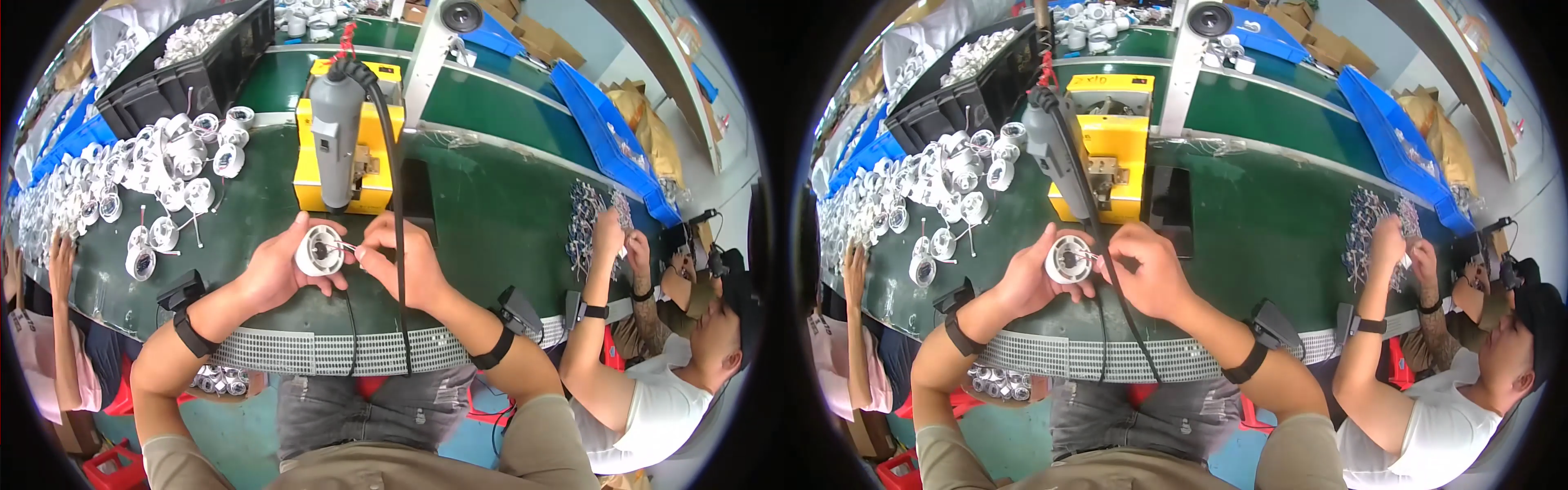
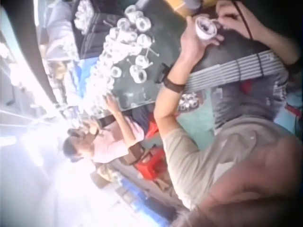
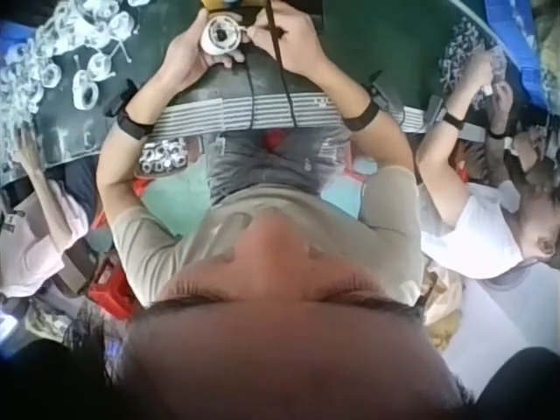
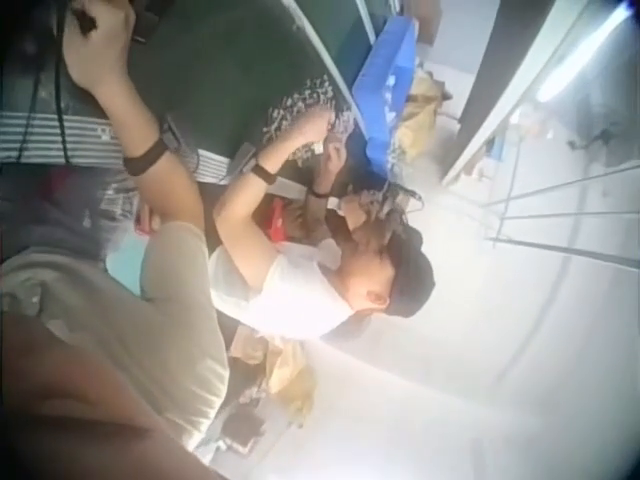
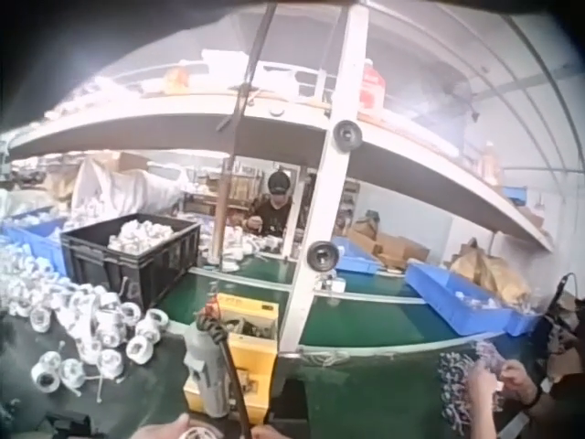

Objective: The person assembles a light fixture by inserting a circuit board and wires into a plastic housing and securing them with a power screwdriver. They then place the completed unit on the workbench and reach for the next set of components.

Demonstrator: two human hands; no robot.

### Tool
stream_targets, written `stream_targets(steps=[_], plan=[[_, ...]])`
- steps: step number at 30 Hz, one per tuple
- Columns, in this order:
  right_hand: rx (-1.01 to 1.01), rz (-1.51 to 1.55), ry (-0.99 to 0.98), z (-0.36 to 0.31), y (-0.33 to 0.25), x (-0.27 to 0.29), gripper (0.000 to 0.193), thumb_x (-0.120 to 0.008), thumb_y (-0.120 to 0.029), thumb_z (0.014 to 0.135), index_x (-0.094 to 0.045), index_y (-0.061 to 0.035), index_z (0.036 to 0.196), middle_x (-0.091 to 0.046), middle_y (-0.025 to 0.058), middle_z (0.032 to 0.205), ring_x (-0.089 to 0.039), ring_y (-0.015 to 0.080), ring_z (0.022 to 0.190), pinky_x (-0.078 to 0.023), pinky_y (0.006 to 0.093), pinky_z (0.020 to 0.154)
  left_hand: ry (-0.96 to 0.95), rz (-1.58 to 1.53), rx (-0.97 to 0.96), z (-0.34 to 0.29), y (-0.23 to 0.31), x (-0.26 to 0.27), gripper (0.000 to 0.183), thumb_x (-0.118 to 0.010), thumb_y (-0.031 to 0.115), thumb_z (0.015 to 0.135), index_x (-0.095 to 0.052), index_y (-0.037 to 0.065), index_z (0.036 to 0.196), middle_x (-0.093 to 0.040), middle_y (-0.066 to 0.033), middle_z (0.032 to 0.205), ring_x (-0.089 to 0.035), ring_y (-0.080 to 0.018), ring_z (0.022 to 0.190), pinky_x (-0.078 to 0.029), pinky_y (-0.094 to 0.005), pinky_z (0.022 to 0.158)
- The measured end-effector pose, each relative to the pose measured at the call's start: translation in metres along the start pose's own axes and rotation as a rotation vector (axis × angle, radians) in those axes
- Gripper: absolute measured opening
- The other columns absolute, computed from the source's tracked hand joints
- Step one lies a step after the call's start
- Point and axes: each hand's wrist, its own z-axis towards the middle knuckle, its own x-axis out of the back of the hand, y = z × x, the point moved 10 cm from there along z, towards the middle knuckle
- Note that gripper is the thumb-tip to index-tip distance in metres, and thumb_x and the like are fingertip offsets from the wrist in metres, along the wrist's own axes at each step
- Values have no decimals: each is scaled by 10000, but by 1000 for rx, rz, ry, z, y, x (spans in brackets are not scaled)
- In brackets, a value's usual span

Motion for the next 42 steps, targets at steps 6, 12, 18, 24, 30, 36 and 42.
stream_targets(steps=[6,12,18,24,30,36,42], plan=[[276,-355,83,-4,-39,2,111,-743,-42,663,-636,-44,694,-591,69,776,-573,251,745,-467,352,641,39,74,-3,5,-4,1,613,-281,519,1024,-497,-10,1247,-660,-145,987,-683,-242,802,-566,-320,659],[451,-670,53,-9,-61,-16,143,-737,-87,640,-608,-60,695,-557,52,777,-562,256,763,-484,358,677,103,148,76,1,-6,0,650,-315,537,1012,-496,-38,1256,-663,-147,920,-682,-235,715,-585,-315,618],[437,-670,-29,-10,-60,-30,142,-710,-103,654,-613,-59,749,-559,46,815,-562,254,800,-494,341,733,136,142,69,-1,-4,1,604,-338,492,1021,-492,-35,1271,-658,-140,905,-681,-244,719,-601,-342,665],[132,-676,-40,-11,-27,-16,147,-671,-133,826,-622,-54,940,-568,80,924,-623,245,747,-546,365,572,97,150,26,4,-4,-14,470,-412,356,1032,-448,6,1343,-607,-144,1130,-665,-271,923,-577,-428,827],[269,-313,49,1,-37,3,172,-659,-97,831,-597,-66,989,-523,110,1026,-631,310,796,-535,399,666,179,10,-128,-7,10,10,443,-388,323,1038,-399,62,1396,-576,-108,1231,-624,-246,1076,-586,-407,839],[13,253,137,5,-7,27,170,-688,6,816,-601,-6,961,-634,88,918,-678,187,800,-560,313,635,120,99,-316,-3,20,15,436,-416,319,1033,-425,48,1374,-560,-128,1276,-622,-256,1084,-558,-382,890],[-321,703,63,2,23,-1,210,-674,47,834,-591,44,1027,-664,123,864,-684,158,723,-580,266,602,47,60,-449,-15,25,27,381,-452,262,1027,-481,42,1337,-405,-167,1466,-507,-281,1256,-420,-449,1054]])
